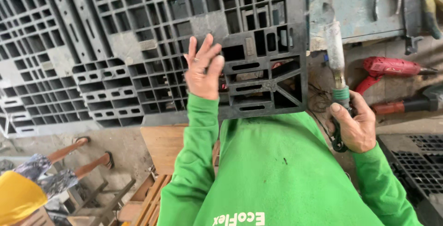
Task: The person uses a chisel to scrape and remove material from the edges and surfaces of a large grey plastic crate. They repeatedly reposition the crate and work on different sections, including the rim and side panels, while standing in a workshop.
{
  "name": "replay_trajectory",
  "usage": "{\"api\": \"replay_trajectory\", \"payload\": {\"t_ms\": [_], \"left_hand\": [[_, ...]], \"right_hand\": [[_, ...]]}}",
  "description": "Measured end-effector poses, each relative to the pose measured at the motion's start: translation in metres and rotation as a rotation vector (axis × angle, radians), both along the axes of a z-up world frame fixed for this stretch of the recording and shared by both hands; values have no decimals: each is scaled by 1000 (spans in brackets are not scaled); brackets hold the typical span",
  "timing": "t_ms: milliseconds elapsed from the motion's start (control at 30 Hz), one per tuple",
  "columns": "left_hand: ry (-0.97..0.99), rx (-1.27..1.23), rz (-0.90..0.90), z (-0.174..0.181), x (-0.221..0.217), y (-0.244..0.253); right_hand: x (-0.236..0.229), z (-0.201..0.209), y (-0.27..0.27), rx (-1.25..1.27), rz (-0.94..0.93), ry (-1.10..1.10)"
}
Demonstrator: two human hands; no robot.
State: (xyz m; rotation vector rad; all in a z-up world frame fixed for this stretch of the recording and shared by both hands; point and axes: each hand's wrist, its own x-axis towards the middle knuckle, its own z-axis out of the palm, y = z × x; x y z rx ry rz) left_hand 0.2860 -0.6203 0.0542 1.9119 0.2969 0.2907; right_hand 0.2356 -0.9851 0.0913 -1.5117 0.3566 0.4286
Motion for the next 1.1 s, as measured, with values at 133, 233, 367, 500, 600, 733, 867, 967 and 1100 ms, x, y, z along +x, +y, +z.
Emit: {"api": "replay_trajectory", "payload": {"t_ms": [133,233,367,500,600,733,867,967,1100], "left_hand": [[9,-426,5,23,-8,25],[-7,43,-56,32,8,-14],[-55,296,-244,36,60,-91],[32,531,-252,23,114,-138],[156,668,-309,16,139,-149],[194,726,-338,26,144,-151],[264,738,-326,37,153,-154],[252,726,-301,38,152,-154],[228,706,-274,37,149,-152]], "right_hand": [[3,-8,0,-22,25,29],[24,-18,-4,-19,-19,5],[60,-31,-9,43,-152,18],[107,-54,-30,-18,-210,-146],[143,-78,-51,-89,-294,-201],[204,-110,-87,-402,-325,-278],[275,-139,-114,-857,-213,-636],[317,-149,-125,-1059,-91,-700],[328,-153,-124,-1182,-10,-647]]}}
